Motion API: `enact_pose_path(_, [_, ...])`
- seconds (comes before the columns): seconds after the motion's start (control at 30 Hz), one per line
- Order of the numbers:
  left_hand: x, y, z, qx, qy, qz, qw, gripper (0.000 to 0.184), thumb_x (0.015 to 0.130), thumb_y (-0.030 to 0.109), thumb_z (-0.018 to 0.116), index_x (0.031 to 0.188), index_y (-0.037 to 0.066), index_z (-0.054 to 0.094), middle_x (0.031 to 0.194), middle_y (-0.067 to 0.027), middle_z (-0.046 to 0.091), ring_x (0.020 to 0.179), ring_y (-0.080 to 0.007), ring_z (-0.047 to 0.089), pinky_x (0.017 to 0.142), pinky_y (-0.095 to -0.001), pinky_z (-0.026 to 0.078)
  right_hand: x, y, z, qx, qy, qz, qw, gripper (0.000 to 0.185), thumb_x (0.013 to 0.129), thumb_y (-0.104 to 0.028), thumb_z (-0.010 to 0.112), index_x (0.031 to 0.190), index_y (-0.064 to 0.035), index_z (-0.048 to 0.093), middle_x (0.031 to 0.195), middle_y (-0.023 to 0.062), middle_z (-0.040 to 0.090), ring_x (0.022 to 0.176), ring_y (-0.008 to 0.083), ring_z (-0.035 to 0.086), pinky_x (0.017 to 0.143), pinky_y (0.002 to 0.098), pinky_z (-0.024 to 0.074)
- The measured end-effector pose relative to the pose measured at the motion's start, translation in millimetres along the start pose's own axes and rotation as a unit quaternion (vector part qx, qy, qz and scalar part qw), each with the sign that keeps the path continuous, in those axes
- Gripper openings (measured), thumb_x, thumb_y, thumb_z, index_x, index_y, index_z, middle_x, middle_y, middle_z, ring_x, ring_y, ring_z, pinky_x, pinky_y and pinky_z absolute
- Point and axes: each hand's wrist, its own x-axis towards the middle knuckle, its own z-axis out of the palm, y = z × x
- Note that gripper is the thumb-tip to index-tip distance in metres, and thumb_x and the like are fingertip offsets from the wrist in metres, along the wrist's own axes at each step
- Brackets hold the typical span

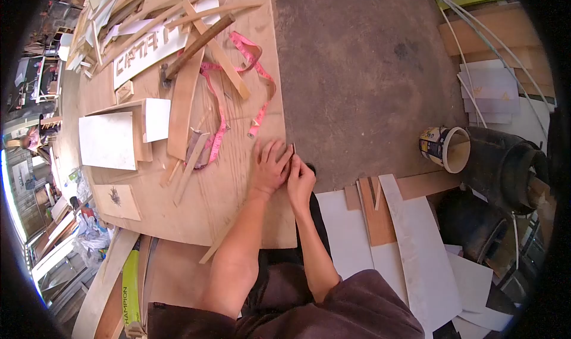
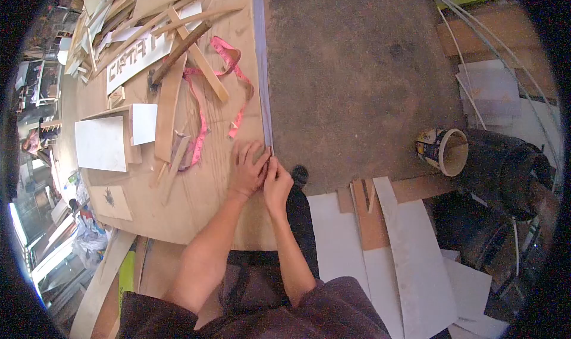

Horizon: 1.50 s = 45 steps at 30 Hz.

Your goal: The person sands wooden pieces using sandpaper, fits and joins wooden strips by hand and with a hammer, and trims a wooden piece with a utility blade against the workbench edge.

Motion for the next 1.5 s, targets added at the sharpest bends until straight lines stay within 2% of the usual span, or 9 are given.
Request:
enact_pose_path(0.43, [1,0,0,-0.029,-0.007,-0.025,0.999,0.037,0.087,0.023,0.065,0.123,0.015,0.065,0.131,-0.0085,0.053,0.13,-0.026,0.044,0.119,-0.0592,0.021,-10,-3,-2,0.008,0.022,-0.033,0.999,0.041,0.104,-0.032,0.049,0.107,0.0045,0.067,0.088,0.0289,0.067,0.08,0.0382,0.07,0.073,0.0416,0.0509])
enact_pose_path(0.57, [-5,1,3,-0.017,-0.008,-0.015,1.0,0.041,0.086,0.025,0.065,0.124,0.013,0.064,0.131,-0.0101,0.054,0.132,-0.0283,0.043,0.119,-0.0596,0.02,-1,-5,7,-0.039,0.04,-0.053,0.997,0.04,0.104,-0.031,0.049,0.11,0.0036,0.068,0.087,0.0279,0.068,0.08,0.0297,0.072,0.074,0.0401,0.0516])
enact_pose_path(0.63, [0,0,0,-0.007,0.004,-0.005,1.0,0.041,0.086,0.025,0.065,0.125,0.012,0.064,0.131,-0.0099,0.054,0.132,-0.0279,0.043,0.119,-0.0594,0.021,-4,-15,-2,0.002,-0.011,0.05,0.999,0.041,0.105,-0.031,0.05,0.113,0.006,0.067,0.095,0.0208,0.074,0.091,0.0194,0.069,0.079,0.037,0.0519])
enact_pose_path(0.77, [0,1,3,-0.012,-0.002,-0.026,1.0,0.046,0.086,0.025,0.065,0.13,0.011,0.06,0.129,-0.0075,0.054,0.129,-0.0253,0.046,0.119,-0.06,0.021,-17,-5,-7,-0.011,0.002,0.021,1.0,0.04,0.104,-0.029,0.051,0.111,0.0061,0.068,0.091,0.0183,0.073,0.083,0.0182,0.066,0.078,0.0355,0.0511])
enact_pose_path(0.9, [-2,1,4,0.011,-0.013,-0.023,1.0,0.047,0.087,0.024,0.064,0.132,0.011,0.059,0.13,-0.0072,0.054,0.13,-0.0248,0.045,0.119,-0.0597,0.021,0,-21,-2,-0.039,-0.025,0.054,0.997,0.038,0.104,-0.028,0.052,0.114,0.005,0.067,0.095,0.0207,0.073,0.089,0.0201,0.069,0.081,0.0355,0.0514])
enact_pose_path(1.03, [1,1,1,-0.02,-0.004,-0.013,1.0,0.05,0.085,0.024,0.064,0.132,0.008,0.058,0.131,-0.0101,0.052,0.129,-0.0281,0.044,0.118,-0.0608,0.021,-16,-5,-1,-0.008,0.04,-0.041,0.998,0.039,0.104,-0.031,0.049,0.107,0.0037,0.067,0.088,0.0267,0.068,0.076,0.0322,0.069,0.072,0.0385,0.0512])
enact_pose_path(1.23, [1,1,-2,0.002,-0.011,-0.024,1.0,0.048,0.089,0.026,0.062,0.134,0.011,0.057,0.131,-0.0074,0.053,0.131,-0.0246,0.044,0.119,-0.0594,0.02,0,-12,-3,-0.043,-0.047,0.076,0.995,0.039,0.105,-0.028,0.049,0.119,0.0043,0.066,0.1,0.0232,0.072,0.095,0.0169,0.067,0.085,0.0324,0.0504])
enact_pose_path(1.33, [0,3,-1,-0.013,-0.021,-0.03,0.999,0.046,0.089,0.025,0.062,0.133,0.011,0.058,0.13,-0.0075,0.053,0.13,-0.0244,0.044,0.119,-0.0593,0.02,-16,2,-9,0.009,-0.011,-0.007,1.0,0.043,0.106,-0.031,0.047,0.104,0.0083,0.064,0.083,0.0264,0.066,0.076,0.0171,0.059,0.075,0.0364,0.0498])
enact_pose_path(1.5, [0,4,-2,0.004,-0.012,-0.026,1.0,0.046,0.089,0.024,0.062,0.133,0.011,0.058,0.131,-0.0064,0.053,0.131,-0.024,0.043,0.119,-0.0596,0.02,2,-9,-8,-0.072,-0.026,0.003,0.997,0.041,0.104,-0.03,0.049,0.102,0.0068,0.065,0.084,0.0274,0.065,0.072,0.0221,0.058,0.074,0.0399,0.0494])
